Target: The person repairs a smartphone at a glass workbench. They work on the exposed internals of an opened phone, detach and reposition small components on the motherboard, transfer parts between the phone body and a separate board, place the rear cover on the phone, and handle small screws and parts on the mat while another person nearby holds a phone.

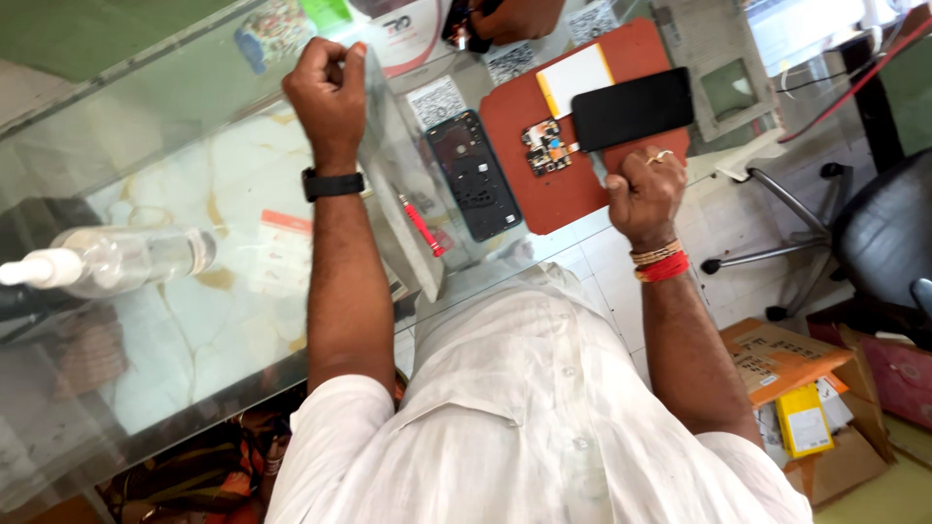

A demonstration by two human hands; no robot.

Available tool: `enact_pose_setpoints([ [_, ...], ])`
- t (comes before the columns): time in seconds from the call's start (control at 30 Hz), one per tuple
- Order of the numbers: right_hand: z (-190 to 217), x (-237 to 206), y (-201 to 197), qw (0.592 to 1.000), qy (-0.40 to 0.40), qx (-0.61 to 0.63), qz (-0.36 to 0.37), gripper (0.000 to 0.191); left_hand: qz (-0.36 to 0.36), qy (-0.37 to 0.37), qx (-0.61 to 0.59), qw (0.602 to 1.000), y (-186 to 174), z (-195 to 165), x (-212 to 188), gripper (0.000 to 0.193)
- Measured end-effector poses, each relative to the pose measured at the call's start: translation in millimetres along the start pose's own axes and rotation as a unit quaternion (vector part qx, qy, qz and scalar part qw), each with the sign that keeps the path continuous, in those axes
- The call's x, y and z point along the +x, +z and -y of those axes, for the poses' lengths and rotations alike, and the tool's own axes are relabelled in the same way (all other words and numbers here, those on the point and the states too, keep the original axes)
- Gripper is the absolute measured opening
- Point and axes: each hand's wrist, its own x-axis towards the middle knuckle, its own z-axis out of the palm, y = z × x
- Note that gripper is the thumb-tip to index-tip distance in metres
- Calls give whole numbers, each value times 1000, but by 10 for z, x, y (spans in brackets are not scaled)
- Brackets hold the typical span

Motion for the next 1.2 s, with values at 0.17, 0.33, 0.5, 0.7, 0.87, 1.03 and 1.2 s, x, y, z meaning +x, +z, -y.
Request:
enact_pose_setpoints([
  [0.17,53,33,-3,1000,7,-7,17,59,-9,-28,-23,999,-36,-30,11,28],
  [0.33,65,42,9,1000,13,-12,22,60,-4,-31,-31,999,-33,-3,29,28],
  [0.5,42,28,0,999,14,-23,18,60,-8,-49,-41,998,65,19,34,29],
  [0.7,23,28,-31,1000,9,13,-6,62,-7,-43,-37,998,114,-18,54,28],
  [0.87,-160,-60,-83,983,67,158,-61,66,10,-27,-19,999,137,8,50,29],
  [1.03,-371,-230,-86,915,147,365,-90,63,18,-37,-30,999,157,113,-10,30],
  [1.2,-468,-238,-224,908,218,358,28,34,12,-33,-30,999,148,177,-31,31],
])
